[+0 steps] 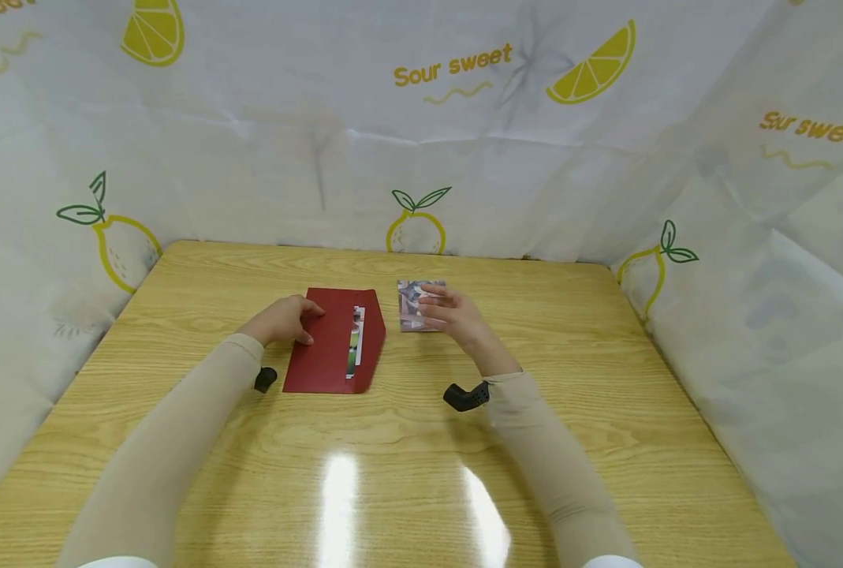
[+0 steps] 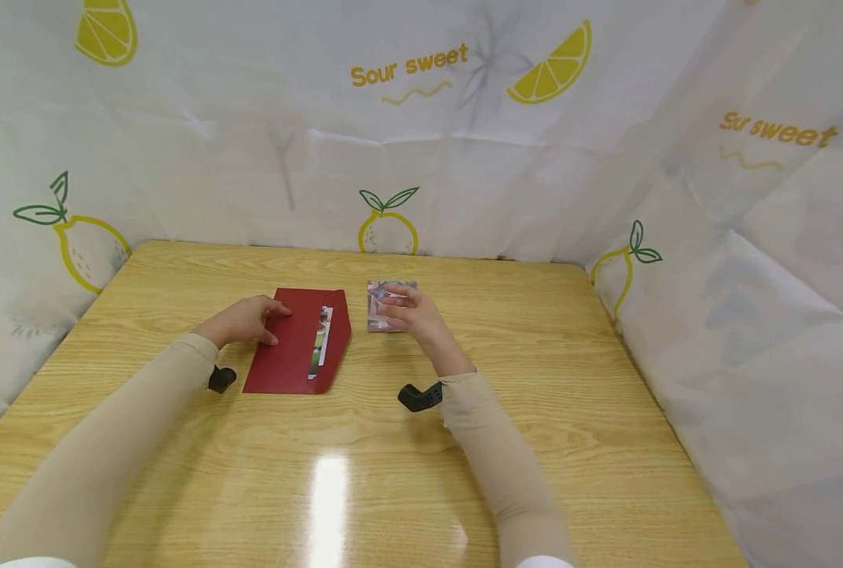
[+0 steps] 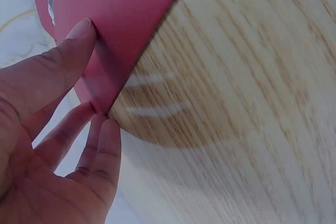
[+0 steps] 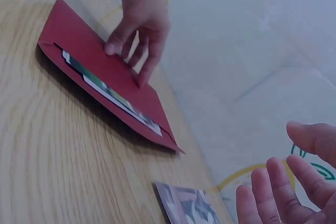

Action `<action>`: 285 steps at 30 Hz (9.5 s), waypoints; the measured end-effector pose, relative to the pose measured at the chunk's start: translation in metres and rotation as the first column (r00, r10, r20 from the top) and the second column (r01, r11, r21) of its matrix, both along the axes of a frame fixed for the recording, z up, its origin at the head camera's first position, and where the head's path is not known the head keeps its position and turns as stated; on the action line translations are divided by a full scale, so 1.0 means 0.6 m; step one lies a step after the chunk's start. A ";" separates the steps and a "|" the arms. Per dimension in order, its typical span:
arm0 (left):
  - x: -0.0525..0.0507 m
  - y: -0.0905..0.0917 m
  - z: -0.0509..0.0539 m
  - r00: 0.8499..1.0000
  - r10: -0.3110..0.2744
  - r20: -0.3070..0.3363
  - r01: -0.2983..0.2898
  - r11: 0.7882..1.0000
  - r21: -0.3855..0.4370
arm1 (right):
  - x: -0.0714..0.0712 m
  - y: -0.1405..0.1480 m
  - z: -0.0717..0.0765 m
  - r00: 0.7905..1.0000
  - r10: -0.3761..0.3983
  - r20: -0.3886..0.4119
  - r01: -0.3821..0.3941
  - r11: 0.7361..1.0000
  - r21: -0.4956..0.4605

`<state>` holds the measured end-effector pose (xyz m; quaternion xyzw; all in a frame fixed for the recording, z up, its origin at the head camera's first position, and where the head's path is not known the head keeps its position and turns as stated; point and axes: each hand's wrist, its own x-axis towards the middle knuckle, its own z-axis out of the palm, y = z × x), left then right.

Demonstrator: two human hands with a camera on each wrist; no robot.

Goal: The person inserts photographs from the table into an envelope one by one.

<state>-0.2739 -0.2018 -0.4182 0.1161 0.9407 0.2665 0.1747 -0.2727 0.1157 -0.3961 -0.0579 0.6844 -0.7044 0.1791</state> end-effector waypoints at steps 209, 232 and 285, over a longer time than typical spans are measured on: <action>0.002 0.001 0.000 0.999 0.038 0.022 -0.039 0.999 0.033 | 0.059 -0.036 -0.095 0.985 -0.173 0.009 0.173 0.985 0.012; 0.002 0.000 0.000 0.999 0.049 0.022 -0.049 0.998 0.033 | 0.064 -0.042 -0.090 0.992 -0.120 0.040 0.119 0.993 0.017; 0.005 0.000 0.000 0.999 0.037 0.015 -0.038 0.999 0.031 | 0.047 -0.037 -0.084 0.999 -0.030 0.038 0.025 0.990 0.137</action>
